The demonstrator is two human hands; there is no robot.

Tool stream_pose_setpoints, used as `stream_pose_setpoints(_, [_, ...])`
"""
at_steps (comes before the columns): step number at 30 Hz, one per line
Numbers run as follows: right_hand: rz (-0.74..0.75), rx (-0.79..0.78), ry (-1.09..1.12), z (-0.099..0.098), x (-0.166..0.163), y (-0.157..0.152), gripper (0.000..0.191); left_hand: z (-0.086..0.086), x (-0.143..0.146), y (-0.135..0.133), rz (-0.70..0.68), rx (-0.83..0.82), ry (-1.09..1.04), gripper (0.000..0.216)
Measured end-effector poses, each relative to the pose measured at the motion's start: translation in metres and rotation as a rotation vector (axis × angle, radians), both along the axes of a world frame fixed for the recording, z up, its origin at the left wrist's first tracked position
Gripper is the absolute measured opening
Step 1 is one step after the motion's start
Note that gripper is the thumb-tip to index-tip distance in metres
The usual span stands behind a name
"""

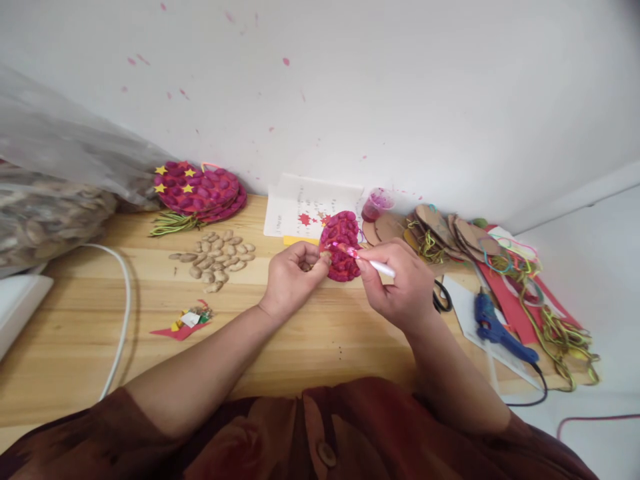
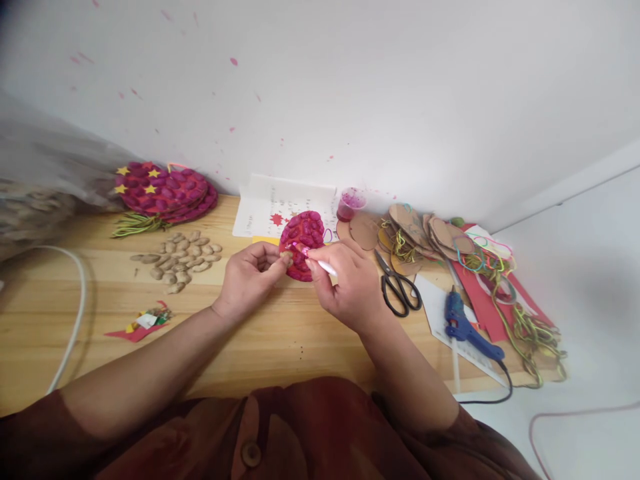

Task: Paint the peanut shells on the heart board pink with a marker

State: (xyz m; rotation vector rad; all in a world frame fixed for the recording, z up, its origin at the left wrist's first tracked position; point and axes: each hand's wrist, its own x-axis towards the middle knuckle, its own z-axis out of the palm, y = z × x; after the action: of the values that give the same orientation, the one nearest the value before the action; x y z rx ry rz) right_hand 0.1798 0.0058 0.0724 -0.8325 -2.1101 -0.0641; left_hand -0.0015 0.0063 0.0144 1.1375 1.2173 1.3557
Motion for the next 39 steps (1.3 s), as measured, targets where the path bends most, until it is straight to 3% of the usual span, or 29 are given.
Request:
stream_pose_setpoints(25, [-0.057, -0.051, 0.025, 0.005, -0.0003, -0.0048, 0.012, -0.001, 0.001, -0.001, 0.007, 0.055, 0.106, 0.022])
stream_pose_setpoints(39, [-0.094, -0.026, 0.03, 0.0057, -0.0028, -0.0067, 0.011, -0.0018, 0.0015, -0.0015, -0.014, 0.029, 0.05, 0.022])
